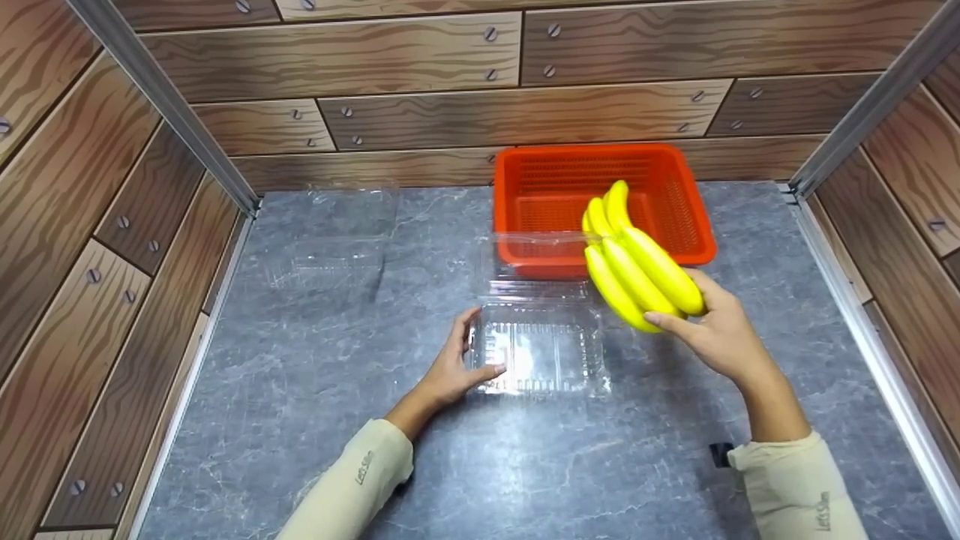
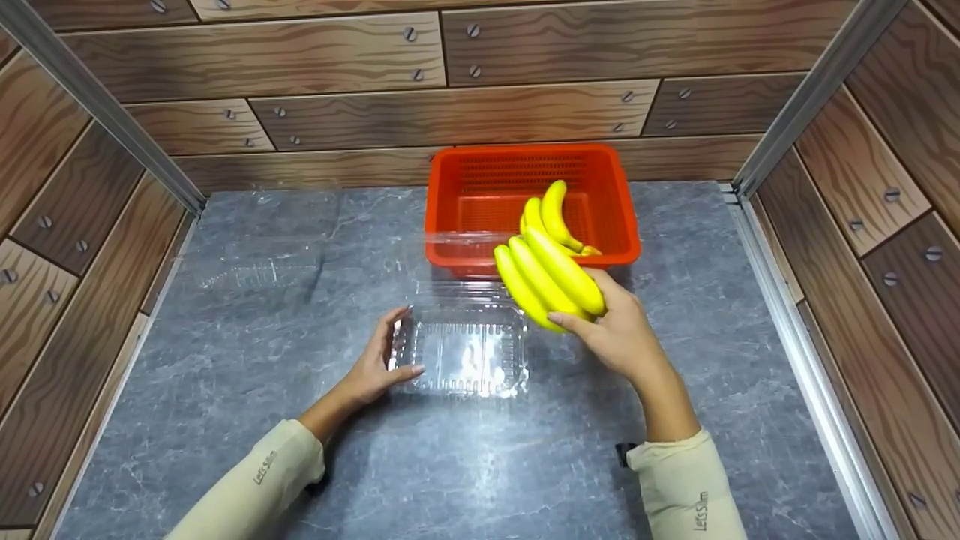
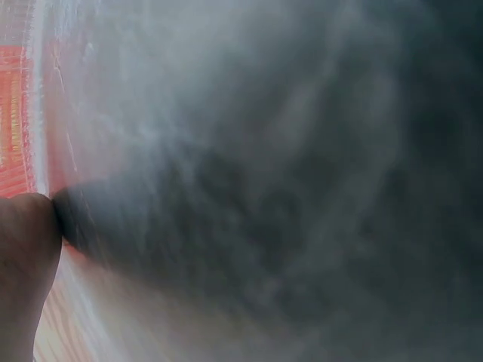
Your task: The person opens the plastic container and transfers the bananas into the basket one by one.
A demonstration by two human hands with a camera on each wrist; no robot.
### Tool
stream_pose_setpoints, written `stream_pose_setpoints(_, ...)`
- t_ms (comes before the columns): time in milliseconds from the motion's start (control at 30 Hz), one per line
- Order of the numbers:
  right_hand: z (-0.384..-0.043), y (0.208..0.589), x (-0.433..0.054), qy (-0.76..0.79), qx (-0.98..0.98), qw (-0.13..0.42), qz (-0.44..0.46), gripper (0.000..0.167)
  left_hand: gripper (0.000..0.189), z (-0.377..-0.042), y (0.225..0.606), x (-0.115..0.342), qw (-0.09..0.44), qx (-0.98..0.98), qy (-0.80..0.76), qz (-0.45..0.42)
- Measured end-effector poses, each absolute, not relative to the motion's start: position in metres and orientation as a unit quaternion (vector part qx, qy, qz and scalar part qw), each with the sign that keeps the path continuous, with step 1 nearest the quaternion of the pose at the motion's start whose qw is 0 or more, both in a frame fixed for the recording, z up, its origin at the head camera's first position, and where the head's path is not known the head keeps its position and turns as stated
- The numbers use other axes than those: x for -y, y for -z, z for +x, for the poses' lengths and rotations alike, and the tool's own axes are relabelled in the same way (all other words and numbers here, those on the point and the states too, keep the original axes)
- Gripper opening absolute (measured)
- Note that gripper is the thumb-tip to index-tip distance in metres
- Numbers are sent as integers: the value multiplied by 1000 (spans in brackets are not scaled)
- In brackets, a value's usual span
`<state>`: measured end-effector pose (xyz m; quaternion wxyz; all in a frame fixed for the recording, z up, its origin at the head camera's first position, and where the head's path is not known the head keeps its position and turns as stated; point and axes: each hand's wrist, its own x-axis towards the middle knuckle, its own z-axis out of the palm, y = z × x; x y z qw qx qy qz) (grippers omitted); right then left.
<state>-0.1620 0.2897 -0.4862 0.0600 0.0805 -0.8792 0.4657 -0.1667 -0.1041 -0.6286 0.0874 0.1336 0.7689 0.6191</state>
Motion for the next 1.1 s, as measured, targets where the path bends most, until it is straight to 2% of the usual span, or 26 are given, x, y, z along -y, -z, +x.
stream_pose_setpoints(433, -173, 474, -295, -547, 826, 122, 61, 46, 104, -167, 630, 104, 84, -773, -613, 142)
stream_pose_setpoints(800, -217, 471, -297, -577, 800, 167, 4, 27, 103, -166, 629, 103, 89, -775, -609, 139)
stream_pose_setpoints(1100, -261, 468, -284, -557, 819, 136, 16, 36, 104, -166, 629, 104, 85, -777, -607, 140)
